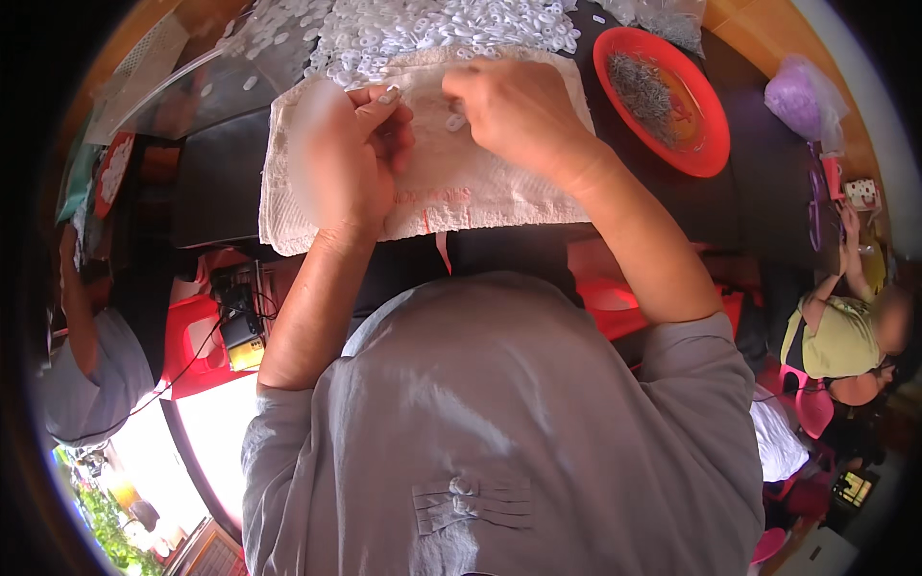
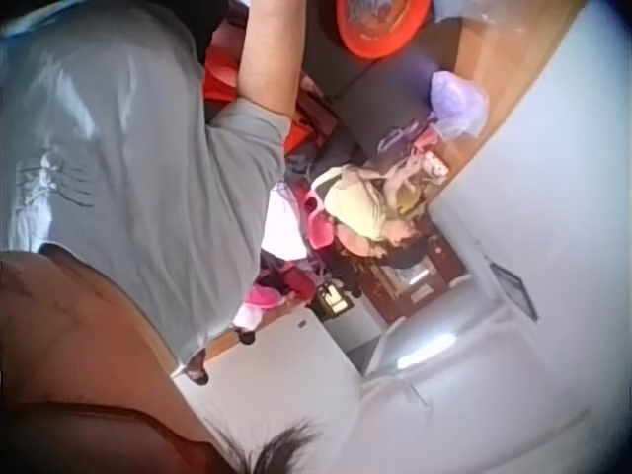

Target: Manually assembling small white plastic rings by inserting tiny metallic pins into them.

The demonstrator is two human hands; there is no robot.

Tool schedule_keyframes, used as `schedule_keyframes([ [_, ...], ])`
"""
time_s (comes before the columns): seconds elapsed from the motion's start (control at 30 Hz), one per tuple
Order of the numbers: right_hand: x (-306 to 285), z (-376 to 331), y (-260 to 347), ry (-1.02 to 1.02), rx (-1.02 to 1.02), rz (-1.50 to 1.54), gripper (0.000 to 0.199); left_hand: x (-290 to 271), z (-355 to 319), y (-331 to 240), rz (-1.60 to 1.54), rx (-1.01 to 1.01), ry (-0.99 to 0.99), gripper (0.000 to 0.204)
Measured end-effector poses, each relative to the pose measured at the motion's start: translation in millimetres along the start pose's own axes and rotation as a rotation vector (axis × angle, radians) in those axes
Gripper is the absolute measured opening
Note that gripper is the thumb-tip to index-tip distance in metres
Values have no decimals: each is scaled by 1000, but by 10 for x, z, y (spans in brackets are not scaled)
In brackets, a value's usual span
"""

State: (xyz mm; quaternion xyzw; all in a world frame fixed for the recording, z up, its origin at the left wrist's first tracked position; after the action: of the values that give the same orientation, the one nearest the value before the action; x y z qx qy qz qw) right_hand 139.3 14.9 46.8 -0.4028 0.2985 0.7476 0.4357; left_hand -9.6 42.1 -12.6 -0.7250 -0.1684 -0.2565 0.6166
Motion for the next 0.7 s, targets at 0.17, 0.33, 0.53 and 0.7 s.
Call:
schedule_keyframes([
  [0.17,145,-68,59,170,-99,-144,7,16,-1,7,8,27,11,12],
  [0.33,120,-58,100,151,-141,-101,7,18,-3,28,33,33,26,11],
  [0.53,143,-99,122,52,-250,-150,11,18,-1,4,-15,86,2,8],
  [0.7,-54,-109,56,7,-271,-53,6,19,-19,1,-15,76,6,9],
])
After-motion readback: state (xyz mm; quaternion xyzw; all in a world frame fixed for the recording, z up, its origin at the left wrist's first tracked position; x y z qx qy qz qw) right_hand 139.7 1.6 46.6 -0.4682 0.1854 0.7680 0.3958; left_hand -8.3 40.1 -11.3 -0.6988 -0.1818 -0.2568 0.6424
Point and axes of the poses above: each hand's wrist, its own z-axis towards the middle knuckle, its own x-axis out of the palm, y = z × x, the point moved 6 cm from there along z, towards the middle knuckle, and after that the axes turned 5 degrees about -z, right-handed, at the moved point
